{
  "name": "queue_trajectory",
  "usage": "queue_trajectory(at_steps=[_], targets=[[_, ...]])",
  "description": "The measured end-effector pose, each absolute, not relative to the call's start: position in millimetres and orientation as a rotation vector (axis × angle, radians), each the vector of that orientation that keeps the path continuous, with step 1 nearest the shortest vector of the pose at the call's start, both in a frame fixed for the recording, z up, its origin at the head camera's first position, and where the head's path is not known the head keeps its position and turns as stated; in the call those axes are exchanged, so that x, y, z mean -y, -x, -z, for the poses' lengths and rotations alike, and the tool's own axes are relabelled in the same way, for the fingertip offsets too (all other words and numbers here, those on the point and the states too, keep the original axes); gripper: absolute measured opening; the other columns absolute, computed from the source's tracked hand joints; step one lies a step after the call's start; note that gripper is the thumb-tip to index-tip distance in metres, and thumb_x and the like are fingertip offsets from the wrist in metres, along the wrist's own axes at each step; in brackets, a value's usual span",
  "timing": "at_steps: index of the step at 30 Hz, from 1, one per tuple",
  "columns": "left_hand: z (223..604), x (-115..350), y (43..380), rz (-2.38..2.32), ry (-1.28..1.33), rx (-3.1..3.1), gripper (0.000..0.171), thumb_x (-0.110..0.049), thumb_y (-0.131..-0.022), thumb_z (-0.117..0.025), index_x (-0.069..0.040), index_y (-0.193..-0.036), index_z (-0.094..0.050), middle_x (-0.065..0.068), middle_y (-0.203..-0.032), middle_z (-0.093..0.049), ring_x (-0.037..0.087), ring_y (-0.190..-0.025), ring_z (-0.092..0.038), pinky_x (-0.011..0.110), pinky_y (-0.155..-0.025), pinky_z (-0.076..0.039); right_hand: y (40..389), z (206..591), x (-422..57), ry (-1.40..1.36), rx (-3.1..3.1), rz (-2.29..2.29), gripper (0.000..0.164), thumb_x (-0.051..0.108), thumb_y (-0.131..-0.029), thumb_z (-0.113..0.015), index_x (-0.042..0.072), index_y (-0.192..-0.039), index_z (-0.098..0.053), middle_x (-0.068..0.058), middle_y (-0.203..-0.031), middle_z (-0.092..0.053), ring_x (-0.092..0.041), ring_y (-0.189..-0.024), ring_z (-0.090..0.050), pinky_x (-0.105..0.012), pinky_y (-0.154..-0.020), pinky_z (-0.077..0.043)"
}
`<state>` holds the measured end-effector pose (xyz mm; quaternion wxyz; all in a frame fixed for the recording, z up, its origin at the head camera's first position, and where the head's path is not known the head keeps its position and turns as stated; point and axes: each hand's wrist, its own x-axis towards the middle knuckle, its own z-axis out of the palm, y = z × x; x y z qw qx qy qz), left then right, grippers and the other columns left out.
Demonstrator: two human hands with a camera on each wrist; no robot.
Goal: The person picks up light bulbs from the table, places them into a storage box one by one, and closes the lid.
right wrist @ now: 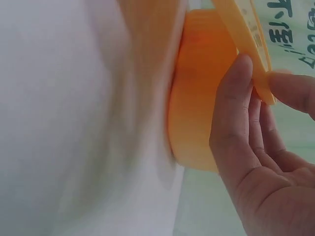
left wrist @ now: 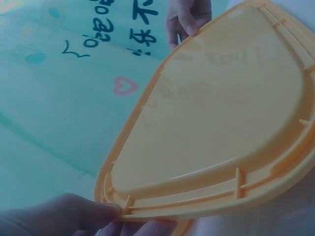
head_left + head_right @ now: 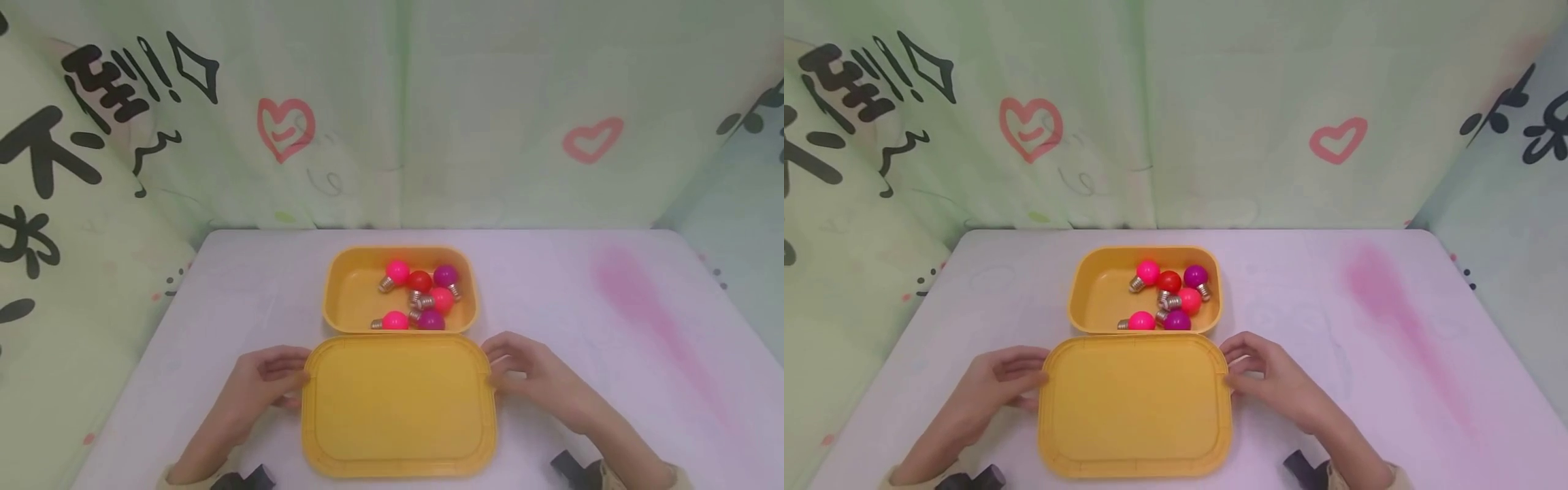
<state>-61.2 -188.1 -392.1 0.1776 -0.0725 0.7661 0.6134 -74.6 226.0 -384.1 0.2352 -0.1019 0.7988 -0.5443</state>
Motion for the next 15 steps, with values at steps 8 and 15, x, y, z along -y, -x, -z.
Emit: queue_trajectory(at_steps=[8,15], targets=[[378,188,67,-1.778,0.139,-2.203,0.042,-0.013,-0.086,-0.077,0.002,-0.123,-0.064,0.016,-0.113,-0.071,0.019,-0.094,-0.072,0.04,-0.07,-0.063,81,375,-229,0.284,-2.158,1.575,0.035,0.012,-0.093,-0.068,-0.002,-0.123,-0.056,-0.021,-0.115,-0.062,-0.022,-0.094,-0.068,-0.04,-0.075,-0.062],[367,186,73,-1.825,0.08,-2.226,0.042,-0.012,-0.088,-0.076,0.004,-0.125,-0.063,0.017,-0.113,-0.071,0.015,-0.093,-0.072,0.04,-0.071,-0.062,85,368,-231,0.326,-2.116,1.658,0.031,0.016,-0.098,-0.063,-0.003,-0.121,-0.056,-0.013,-0.113,-0.066,-0.02,-0.099,-0.068,-0.045,-0.076,-0.061]])
